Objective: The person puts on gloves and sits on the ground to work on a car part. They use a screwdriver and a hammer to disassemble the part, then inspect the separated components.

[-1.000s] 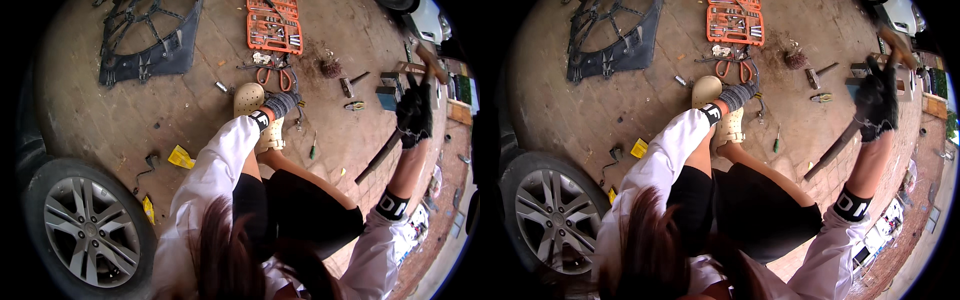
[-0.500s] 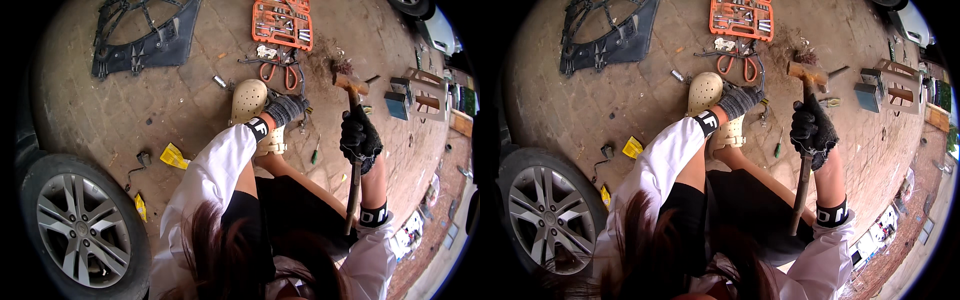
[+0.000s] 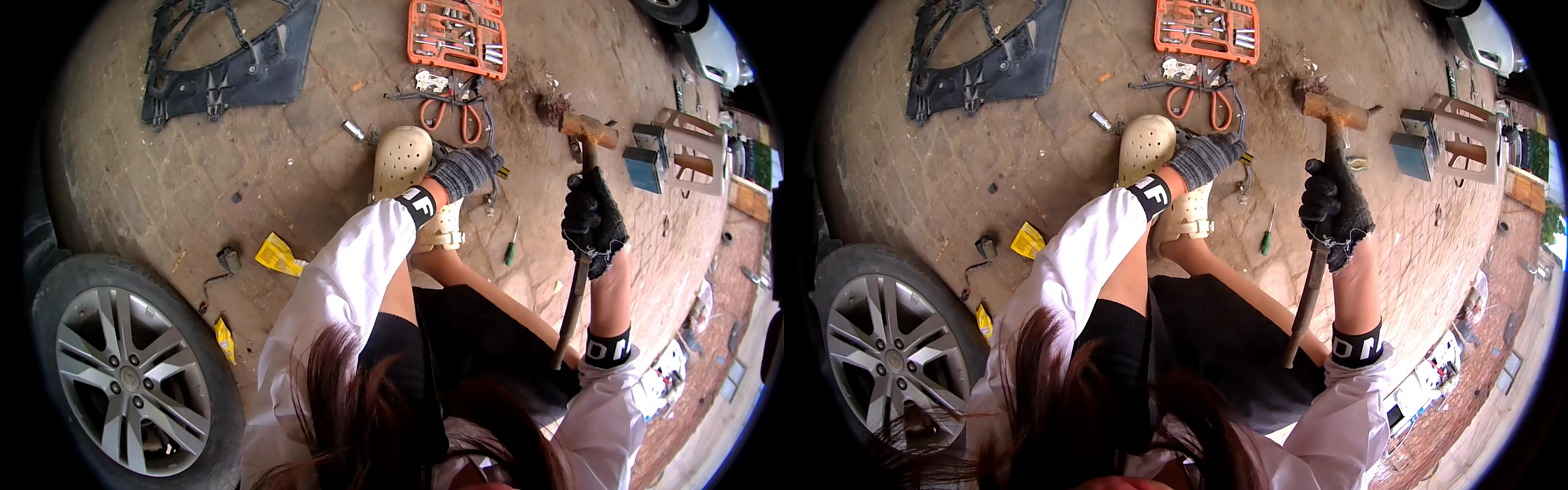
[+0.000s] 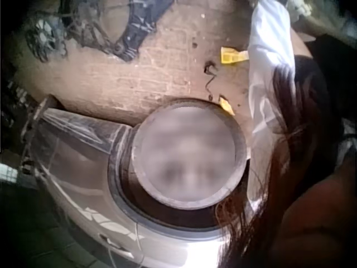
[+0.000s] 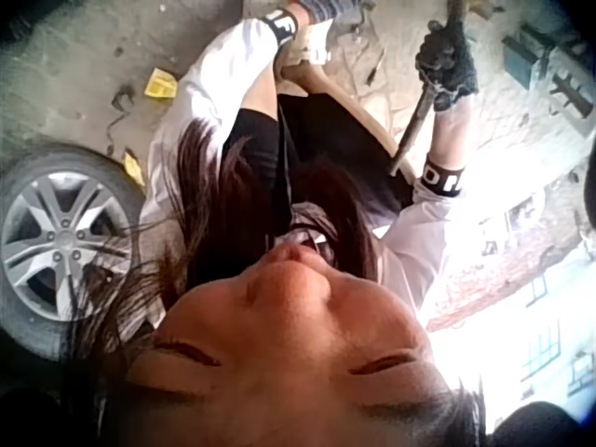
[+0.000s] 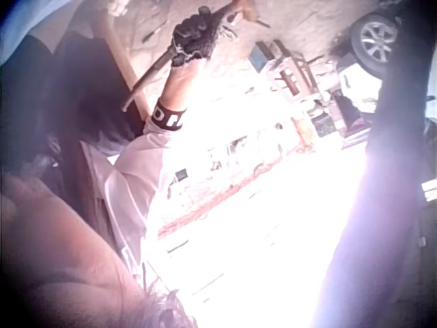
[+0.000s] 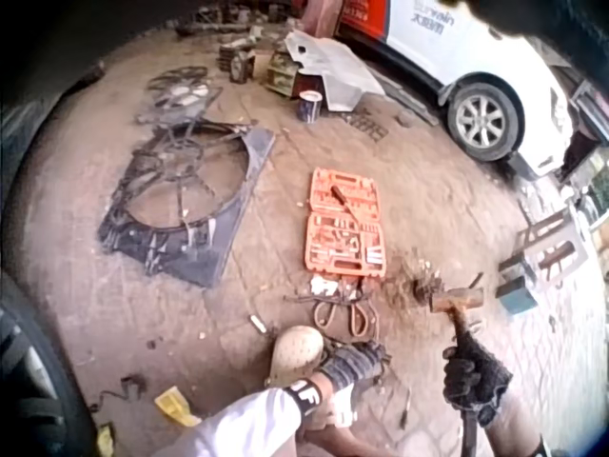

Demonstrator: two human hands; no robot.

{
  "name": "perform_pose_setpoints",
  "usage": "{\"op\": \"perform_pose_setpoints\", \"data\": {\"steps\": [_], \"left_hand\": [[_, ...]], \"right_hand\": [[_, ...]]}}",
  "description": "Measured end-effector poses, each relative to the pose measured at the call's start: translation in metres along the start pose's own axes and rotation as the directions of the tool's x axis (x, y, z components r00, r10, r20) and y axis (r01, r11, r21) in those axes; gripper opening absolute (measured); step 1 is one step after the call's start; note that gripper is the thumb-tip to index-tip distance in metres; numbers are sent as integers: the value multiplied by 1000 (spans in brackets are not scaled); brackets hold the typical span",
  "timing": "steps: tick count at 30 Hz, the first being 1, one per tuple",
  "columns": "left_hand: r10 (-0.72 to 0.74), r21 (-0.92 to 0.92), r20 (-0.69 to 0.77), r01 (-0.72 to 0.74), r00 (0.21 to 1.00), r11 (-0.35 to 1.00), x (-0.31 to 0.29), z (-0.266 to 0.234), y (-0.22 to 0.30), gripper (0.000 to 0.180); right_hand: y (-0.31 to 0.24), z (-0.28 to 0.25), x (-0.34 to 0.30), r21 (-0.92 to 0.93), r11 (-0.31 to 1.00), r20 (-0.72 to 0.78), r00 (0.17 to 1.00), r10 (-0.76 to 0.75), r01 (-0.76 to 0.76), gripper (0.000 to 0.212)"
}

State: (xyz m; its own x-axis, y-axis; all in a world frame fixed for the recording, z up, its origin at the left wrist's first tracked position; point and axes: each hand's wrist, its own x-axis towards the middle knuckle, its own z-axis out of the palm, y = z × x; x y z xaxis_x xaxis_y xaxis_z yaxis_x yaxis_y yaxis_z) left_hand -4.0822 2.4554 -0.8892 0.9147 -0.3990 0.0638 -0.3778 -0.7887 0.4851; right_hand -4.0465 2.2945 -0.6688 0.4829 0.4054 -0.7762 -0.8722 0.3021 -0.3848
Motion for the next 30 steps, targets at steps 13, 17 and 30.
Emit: {"op": "perform_pose_setpoints", "data": {"steps": [13, 17, 30], "left_hand": [[-34, -79, 117, 43, 993, 996, 10, 24, -2, 27], [-54, -164, 6, 54, 999, 985, 5, 17, -7, 24], [-120, -282, -113, 84, 986, 956, 3, 11, -22, 29]], "right_hand": [[10, 5, -5, -155, 969, -179, 959, -219, 192, 37], [35, 10, -9, -236, 811, -263, 769, -583, 535, 34], [161, -60, 24, -78, 723, -658, 509, -555, 687, 41]]}}
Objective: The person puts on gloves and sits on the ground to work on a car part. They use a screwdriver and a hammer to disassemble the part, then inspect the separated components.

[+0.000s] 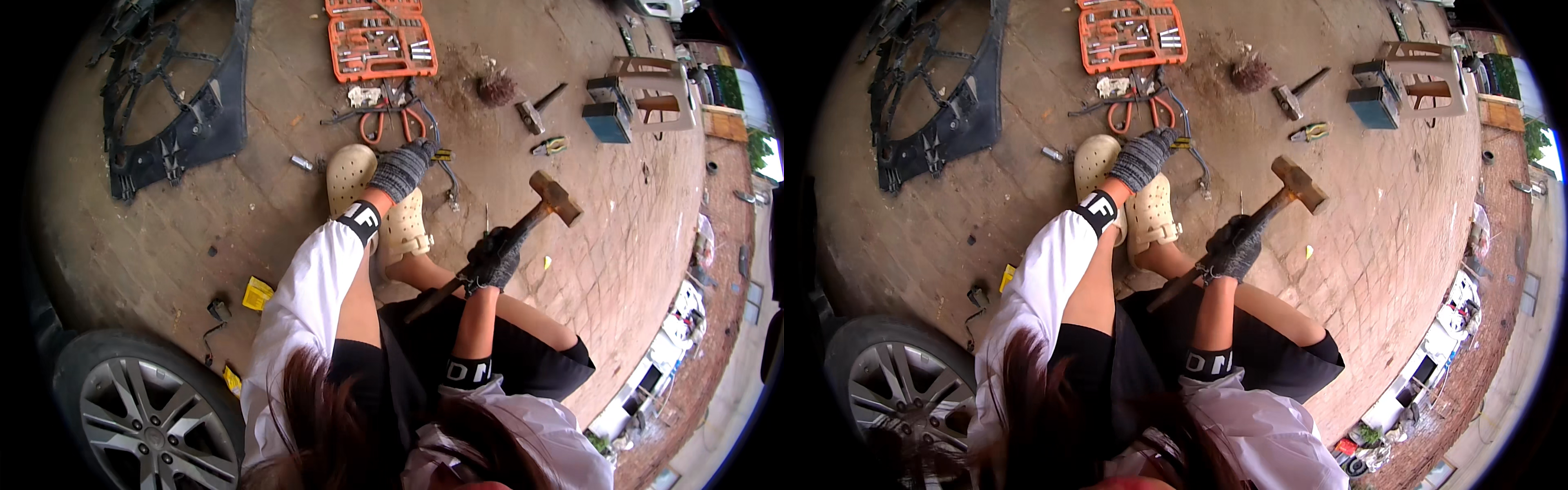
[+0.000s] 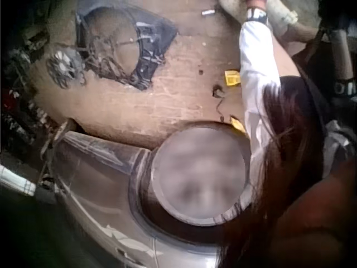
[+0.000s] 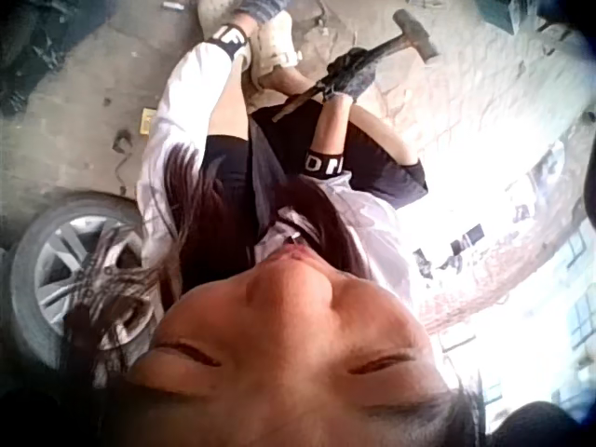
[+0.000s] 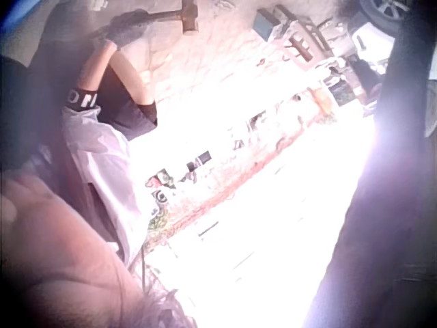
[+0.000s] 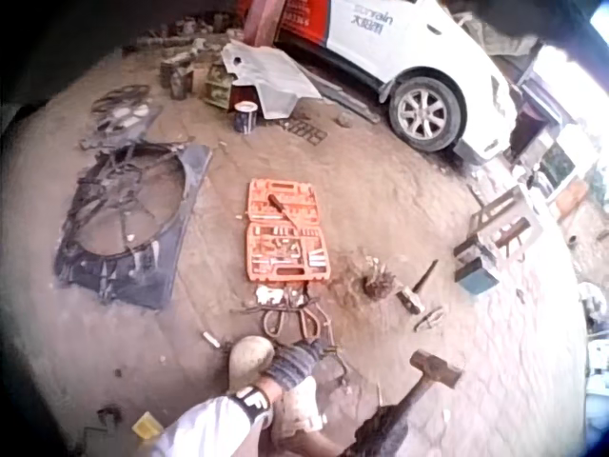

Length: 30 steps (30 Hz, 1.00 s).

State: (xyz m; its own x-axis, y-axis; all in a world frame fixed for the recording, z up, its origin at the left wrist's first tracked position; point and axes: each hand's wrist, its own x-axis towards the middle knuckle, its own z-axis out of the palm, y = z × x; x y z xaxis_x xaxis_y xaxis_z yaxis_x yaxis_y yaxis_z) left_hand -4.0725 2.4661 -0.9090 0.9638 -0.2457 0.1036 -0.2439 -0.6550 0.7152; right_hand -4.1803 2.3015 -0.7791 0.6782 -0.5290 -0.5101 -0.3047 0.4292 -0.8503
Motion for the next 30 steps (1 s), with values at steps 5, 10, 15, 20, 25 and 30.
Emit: {"op": "perform_pose_setpoints", "data": {"steps": [5, 10, 15, 20, 25, 30], "left_hand": [[-27, 27, 50, 26, 998, 999, -10, -10, 9, 27], [16, 15, -47, -16, 999, 1000, -14, 2, -3, 28], [-92, -40, 38, 94, 995, 995, -6, -12, 3, 31], [-76, -49, 43, 78, 996, 996, -8, -11, -1, 33], [-158, -57, 60, 162, 986, 985, -4, -26, 8, 30], [-47, -88, -34, 44, 998, 995, -4, -10, -5, 30]], "right_hand": [[20, 15, -4, -18, 996, 60, 995, 85, -84, 34], [11, 22, -17, 8, 993, 105, 987, -121, 121, 49], [-2, 19, -24, 92, 989, 177, 976, -127, 112, 49], [47, 25, -3, -415, 903, 76, 986, 151, -106, 50], [17, 44, -32, -87, 982, 109, 978, 177, -168, 51], [12, 25, -18, -378, 878, 177, 953, -245, 295, 35]]}}
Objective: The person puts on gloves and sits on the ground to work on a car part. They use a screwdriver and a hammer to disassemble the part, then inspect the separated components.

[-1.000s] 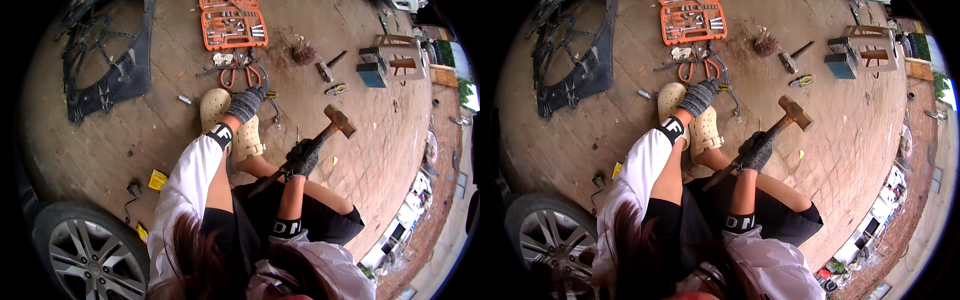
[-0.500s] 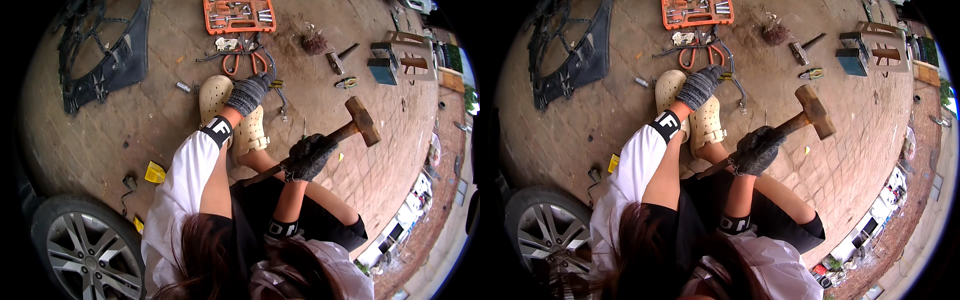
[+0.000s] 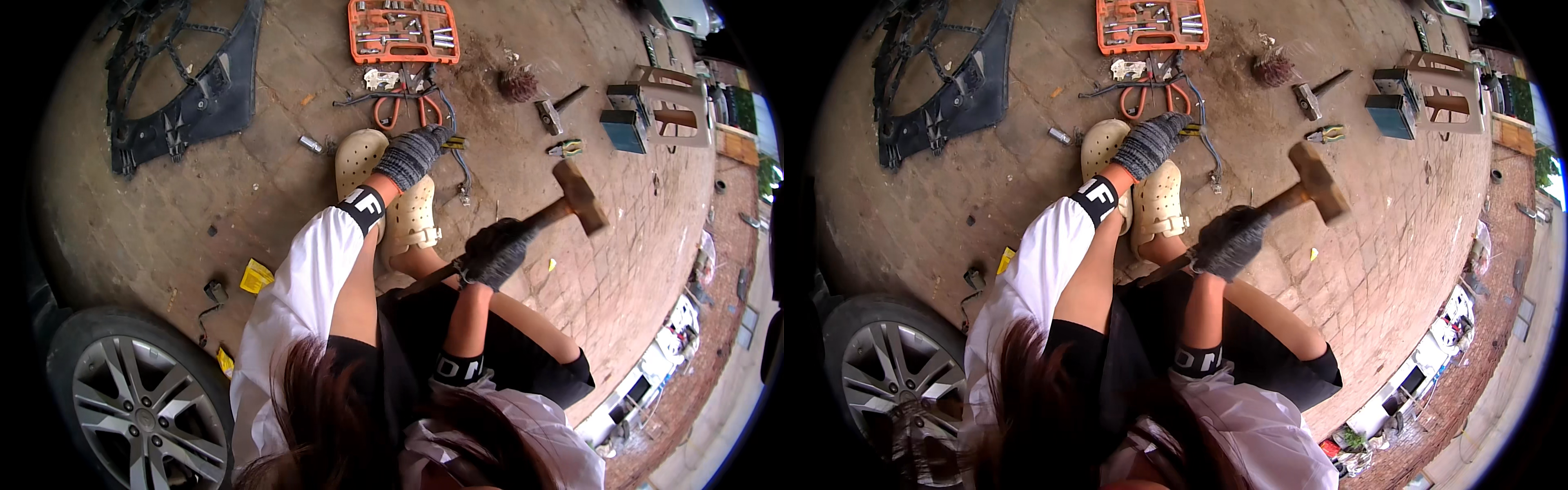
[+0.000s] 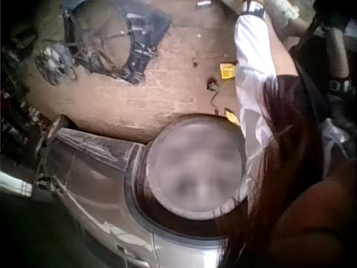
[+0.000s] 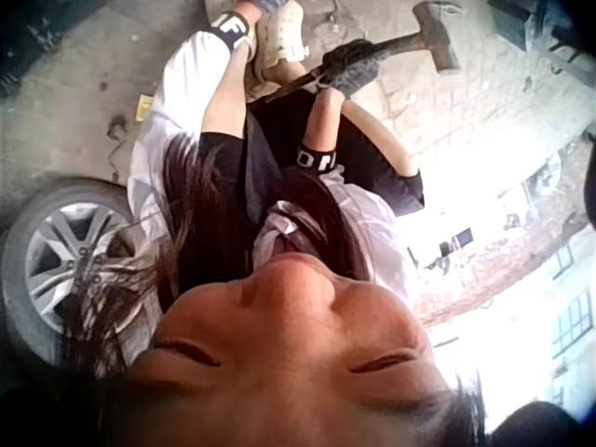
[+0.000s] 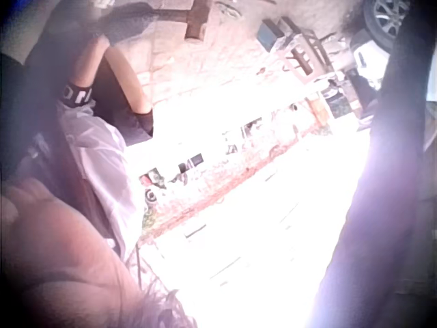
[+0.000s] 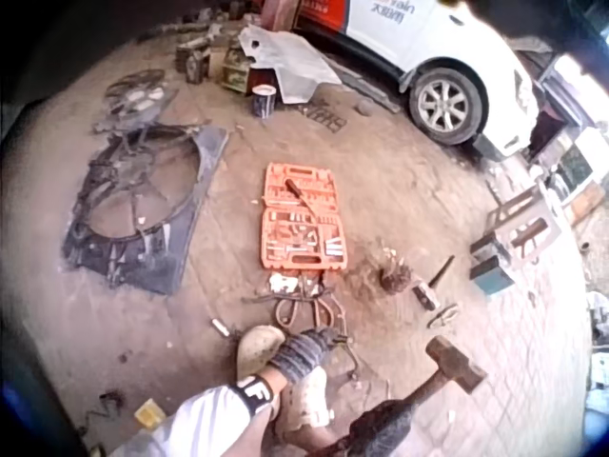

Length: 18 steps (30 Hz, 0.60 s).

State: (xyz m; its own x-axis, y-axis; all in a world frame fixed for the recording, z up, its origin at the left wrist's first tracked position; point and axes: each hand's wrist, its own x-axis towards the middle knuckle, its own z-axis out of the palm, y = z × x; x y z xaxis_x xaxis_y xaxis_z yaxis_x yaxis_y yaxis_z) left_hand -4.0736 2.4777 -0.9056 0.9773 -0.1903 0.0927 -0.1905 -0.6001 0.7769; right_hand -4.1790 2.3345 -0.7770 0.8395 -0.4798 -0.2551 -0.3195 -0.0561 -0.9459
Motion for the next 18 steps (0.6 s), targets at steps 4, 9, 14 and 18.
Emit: {"op": "perform_pose_setpoints", "data": {"steps": [4, 9, 14, 18], "left_hand": [[-116, 50, 113, 111, 987, 993, -3, -18, 11, 33], [-47, -19, -19, 46, 999, 999, -3, -9, -3, 32], [15, 14, 4, -15, 1000, 1000, 0, -2, 7, 30], [9, 141, 51, -16, 999, 990, -6, 10, -24, 33]], "right_hand": [[53, 18, 17, -705, 581, 313, 913, -261, 408, 29], [-2, -6, 19, -257, 950, -128, 981, 146, -175, 25], [55, 1, 15, -663, 717, 86, 973, -212, 215, 11], [61, -2, 24, -606, 794, 109, 994, 13, 56, 12]]}}
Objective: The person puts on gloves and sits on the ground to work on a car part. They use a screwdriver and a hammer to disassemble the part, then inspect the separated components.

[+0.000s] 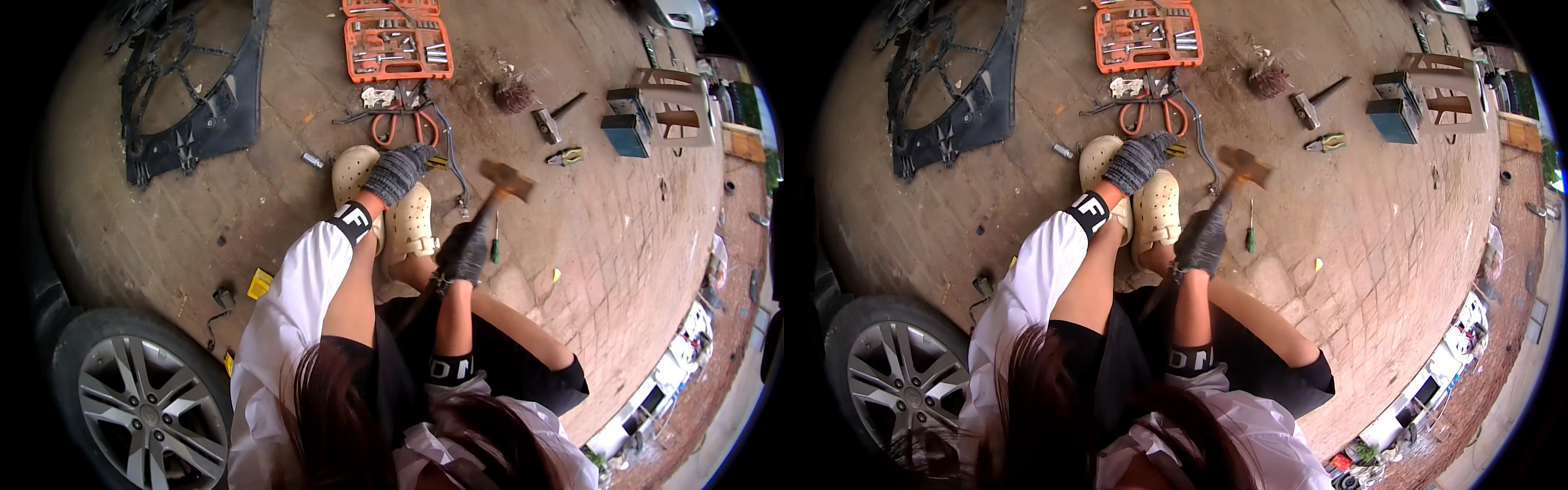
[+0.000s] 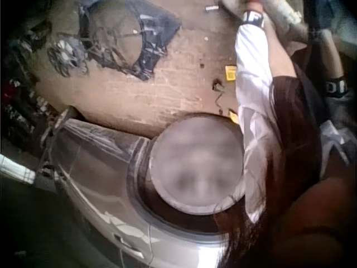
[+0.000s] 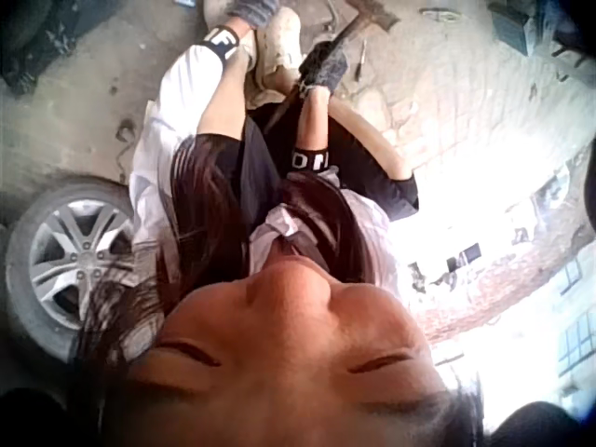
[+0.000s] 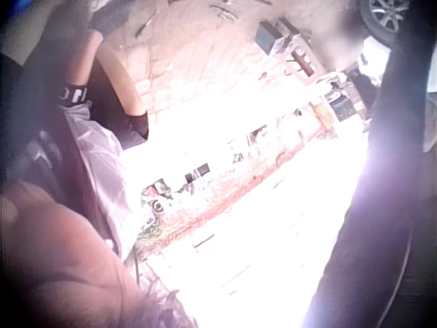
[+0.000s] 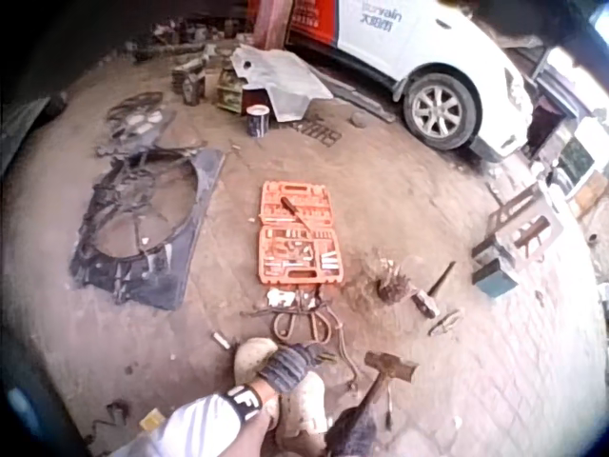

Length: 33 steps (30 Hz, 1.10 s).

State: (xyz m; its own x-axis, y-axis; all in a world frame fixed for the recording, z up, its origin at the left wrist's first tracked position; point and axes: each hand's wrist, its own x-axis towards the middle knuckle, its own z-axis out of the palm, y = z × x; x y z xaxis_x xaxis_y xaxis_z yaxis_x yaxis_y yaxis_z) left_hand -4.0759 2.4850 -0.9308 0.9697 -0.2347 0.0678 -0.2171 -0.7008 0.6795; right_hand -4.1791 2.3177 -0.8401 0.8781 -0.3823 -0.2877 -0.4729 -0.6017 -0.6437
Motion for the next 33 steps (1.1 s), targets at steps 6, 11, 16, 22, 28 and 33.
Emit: {"op": "perform_pose_setpoints", "data": {"steps": [6, 11, 16, 22, 28, 33], "left_hand": [[-71, -92, -99, 62, 993, 994, -4, -21, 13, 30], [-221, -132, -58, 212, 974, 968, -7, -24, -12, 33], [-173, -238, -258, 111, 950, 965, -16, -30, -1, 33], [-373, -691, -326, 49, 869, 721, 2, -74, -6, 32], [-369, -769, -310, -3, 876, 639, 11, -84, -30, 33], [-350, -780, -194, 73, 916, 622, 8, -81, -18, 31]], "right_hand": [[-19, -27, -14, 403, 915, -94, 993, 77, -33, 10], [12, 42, -9, -137, 990, 315, 949, 5, 41, 35], [-22, -13, -15, 23, 999, -22, 999, -34, 35, 19], [-63, -62, -23, 929, 328, 122, 978, 171, -173, 48], [-43, -61, -19, 940, 237, 205, 960, 189, -247, 49], [-41, -57, -19, 930, 278, 188, 962, 200, -240, 48]]}}
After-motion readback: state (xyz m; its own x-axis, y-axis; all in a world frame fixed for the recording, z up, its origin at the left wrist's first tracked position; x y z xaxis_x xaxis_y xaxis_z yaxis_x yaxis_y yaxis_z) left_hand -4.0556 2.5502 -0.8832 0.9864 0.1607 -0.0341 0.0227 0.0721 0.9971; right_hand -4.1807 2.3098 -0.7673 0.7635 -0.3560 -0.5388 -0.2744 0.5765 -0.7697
